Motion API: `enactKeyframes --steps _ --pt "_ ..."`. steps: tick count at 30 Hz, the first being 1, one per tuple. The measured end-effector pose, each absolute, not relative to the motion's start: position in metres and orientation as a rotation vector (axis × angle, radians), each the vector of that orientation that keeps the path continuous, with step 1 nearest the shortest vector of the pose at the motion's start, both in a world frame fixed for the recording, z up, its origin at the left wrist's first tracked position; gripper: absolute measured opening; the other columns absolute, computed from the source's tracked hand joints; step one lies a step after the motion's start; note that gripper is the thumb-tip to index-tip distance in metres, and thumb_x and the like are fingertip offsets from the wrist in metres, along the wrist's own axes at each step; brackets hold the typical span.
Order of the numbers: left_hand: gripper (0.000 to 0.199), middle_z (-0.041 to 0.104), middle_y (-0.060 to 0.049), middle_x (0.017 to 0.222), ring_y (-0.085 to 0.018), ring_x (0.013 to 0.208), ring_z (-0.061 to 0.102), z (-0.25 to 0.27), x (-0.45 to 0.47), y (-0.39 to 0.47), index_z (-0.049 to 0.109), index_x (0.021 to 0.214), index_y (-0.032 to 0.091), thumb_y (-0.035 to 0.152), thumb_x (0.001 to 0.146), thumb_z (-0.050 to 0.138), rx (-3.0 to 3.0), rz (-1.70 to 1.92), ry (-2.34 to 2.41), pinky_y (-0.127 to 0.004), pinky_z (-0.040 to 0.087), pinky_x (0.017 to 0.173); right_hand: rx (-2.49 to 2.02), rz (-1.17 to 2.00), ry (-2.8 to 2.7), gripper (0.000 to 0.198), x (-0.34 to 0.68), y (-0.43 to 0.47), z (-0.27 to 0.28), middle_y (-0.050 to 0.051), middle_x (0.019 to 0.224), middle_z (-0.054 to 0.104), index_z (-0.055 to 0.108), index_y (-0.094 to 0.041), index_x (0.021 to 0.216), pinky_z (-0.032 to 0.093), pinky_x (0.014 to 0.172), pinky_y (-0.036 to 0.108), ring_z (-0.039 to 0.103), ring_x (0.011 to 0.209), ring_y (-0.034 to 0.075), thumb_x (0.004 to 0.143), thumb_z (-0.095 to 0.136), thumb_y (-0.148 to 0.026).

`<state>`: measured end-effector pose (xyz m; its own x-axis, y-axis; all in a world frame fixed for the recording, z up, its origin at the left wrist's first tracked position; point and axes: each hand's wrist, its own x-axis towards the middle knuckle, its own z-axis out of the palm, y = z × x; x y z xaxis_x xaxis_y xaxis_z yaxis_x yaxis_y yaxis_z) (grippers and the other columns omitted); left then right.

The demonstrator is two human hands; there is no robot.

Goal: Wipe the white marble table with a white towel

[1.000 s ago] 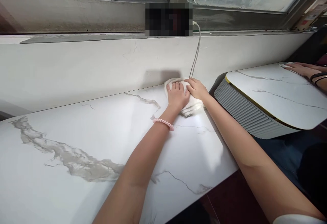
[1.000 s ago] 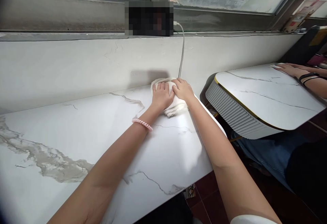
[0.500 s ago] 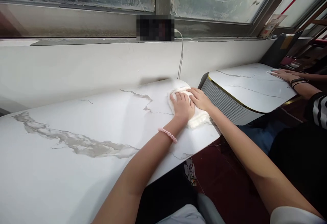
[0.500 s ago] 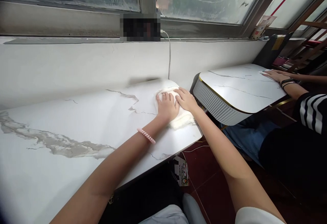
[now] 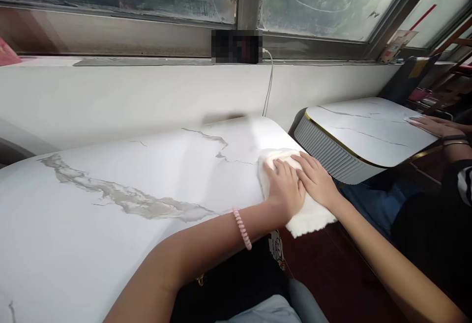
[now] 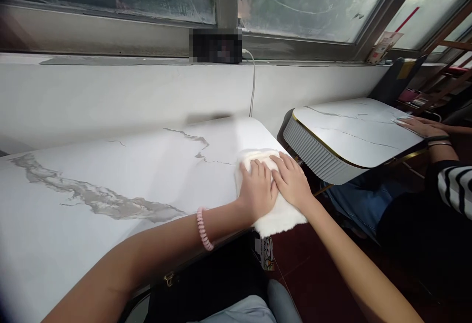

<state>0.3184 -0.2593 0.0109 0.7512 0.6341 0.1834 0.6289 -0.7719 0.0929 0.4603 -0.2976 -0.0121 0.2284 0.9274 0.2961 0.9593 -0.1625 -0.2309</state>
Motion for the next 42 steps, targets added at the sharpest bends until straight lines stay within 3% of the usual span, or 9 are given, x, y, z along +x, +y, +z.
enactKeyframes --steps 9,16,29,42 --pt "0.054 0.048 -0.028 0.143 -0.044 0.134 0.042 0.016 0.286 -0.247 0.050 0.137 -0.001 0.029 0.092 0.045 2.899 0.122 1.171 -0.059 0.029 0.112 -2.029 -0.023 -1.898 0.045 0.424 -0.271 -0.009 0.010 0.147 0.045 0.050 -0.025 0.135 0.037 0.112 0.055 0.038 0.139 0.030 0.095 0.031 -0.034" --pt "0.059 0.041 -0.032 0.146 -0.043 0.138 0.037 0.011 0.272 -0.187 0.039 0.141 -0.009 0.029 0.097 0.033 2.881 0.063 1.342 -0.059 0.026 0.112 -1.898 0.024 -1.962 0.044 0.411 -0.196 -0.009 0.012 0.144 0.048 0.052 -0.022 0.132 0.035 0.113 0.051 0.040 0.136 0.030 0.093 0.036 -0.033" --pt "0.058 0.033 -0.015 0.156 -0.026 0.146 0.025 -0.001 0.238 -0.032 0.036 0.146 0.006 0.039 0.100 0.025 2.690 0.290 1.285 -0.046 0.011 0.121 -2.015 0.092 -1.757 0.043 0.373 -0.054 -0.007 0.013 0.135 0.054 0.055 -0.018 0.128 0.036 0.108 0.051 0.044 0.127 0.032 0.090 0.038 -0.029" --pt "0.049 0.051 -0.025 0.139 -0.035 0.132 0.044 -0.008 0.229 -0.032 0.048 0.134 -0.001 0.027 0.098 0.029 2.756 0.435 1.538 -0.053 0.025 0.113 -1.965 0.086 -1.919 0.043 0.357 -0.029 -0.007 0.012 0.135 0.054 0.054 -0.018 0.130 0.036 0.107 0.047 0.044 0.127 0.029 0.092 0.036 -0.027"
